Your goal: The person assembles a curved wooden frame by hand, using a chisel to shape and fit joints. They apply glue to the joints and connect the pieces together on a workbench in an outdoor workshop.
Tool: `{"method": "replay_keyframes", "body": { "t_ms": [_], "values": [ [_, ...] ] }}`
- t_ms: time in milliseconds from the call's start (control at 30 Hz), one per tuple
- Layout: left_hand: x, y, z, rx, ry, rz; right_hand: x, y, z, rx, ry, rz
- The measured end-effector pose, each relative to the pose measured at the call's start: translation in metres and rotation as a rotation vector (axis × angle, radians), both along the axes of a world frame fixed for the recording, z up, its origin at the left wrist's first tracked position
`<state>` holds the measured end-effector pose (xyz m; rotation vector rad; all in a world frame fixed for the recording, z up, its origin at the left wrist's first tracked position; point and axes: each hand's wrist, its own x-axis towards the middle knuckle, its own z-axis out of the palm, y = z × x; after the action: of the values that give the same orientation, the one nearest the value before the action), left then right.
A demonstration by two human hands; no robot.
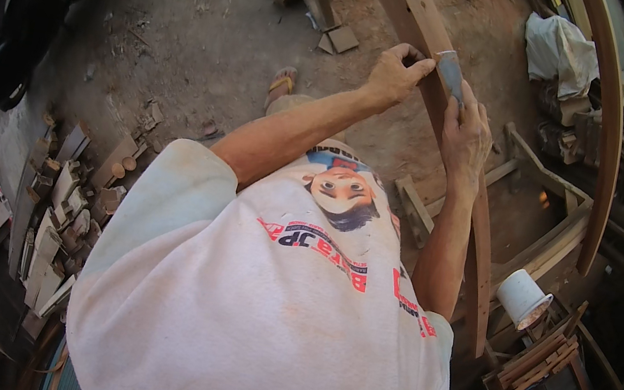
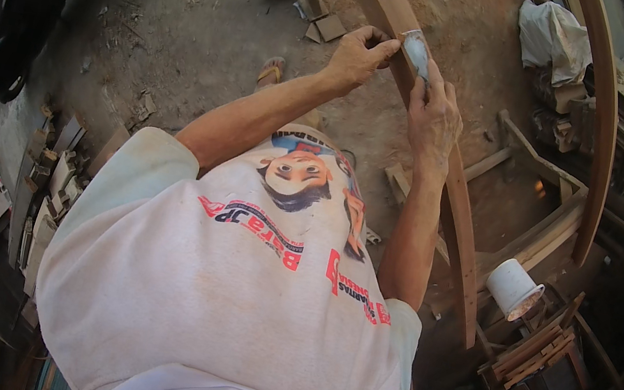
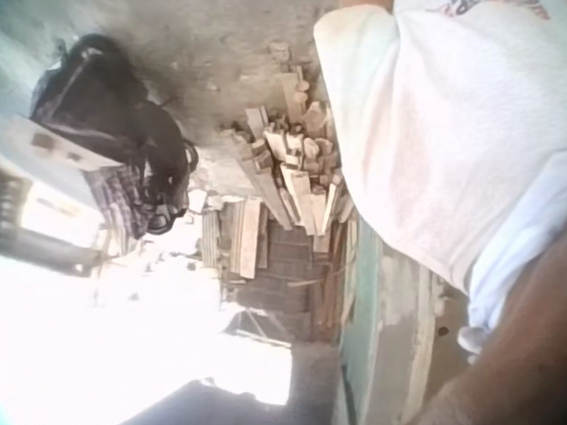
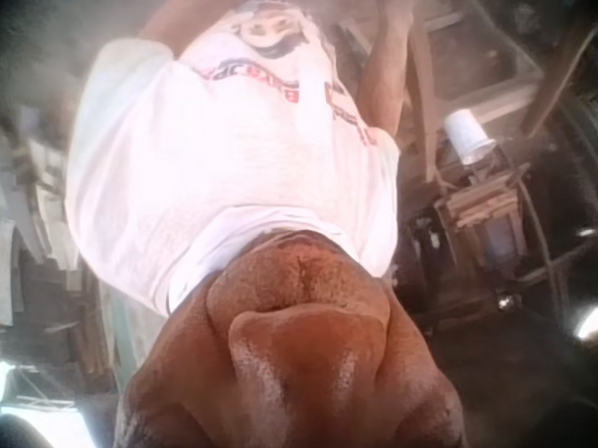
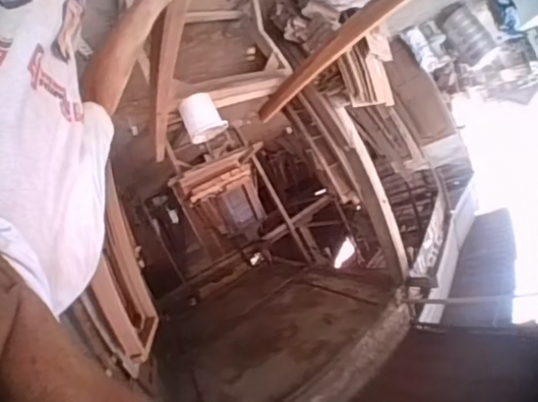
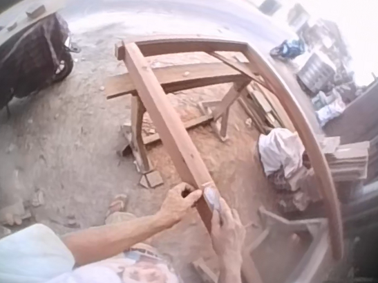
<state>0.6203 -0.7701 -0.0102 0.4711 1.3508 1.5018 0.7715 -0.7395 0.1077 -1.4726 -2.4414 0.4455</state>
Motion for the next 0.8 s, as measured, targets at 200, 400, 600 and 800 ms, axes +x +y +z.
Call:
{"method": "replay_keyframes", "body": {
  "t_ms": [200,400,600,800],
  "values": [
    [-0.004,0.002,0.011,-0.065,-0.011,-0.049,0.003,0.0,-0.007,0.054,-0.002,-0.007],
    [-0.008,0.001,0.017,-0.097,0.006,-0.083,0.006,-0.002,-0.014,0.134,0.038,0.015],
    [-0.012,0.002,0.021,-0.112,-0.001,-0.113,0.015,-0.009,-0.021,0.148,0.104,-0.06],
    [-0.02,-0.001,0.026,-0.112,0.0,-0.182,0.005,-0.031,-0.018,0.081,0.311,-0.131]
  ]
}}
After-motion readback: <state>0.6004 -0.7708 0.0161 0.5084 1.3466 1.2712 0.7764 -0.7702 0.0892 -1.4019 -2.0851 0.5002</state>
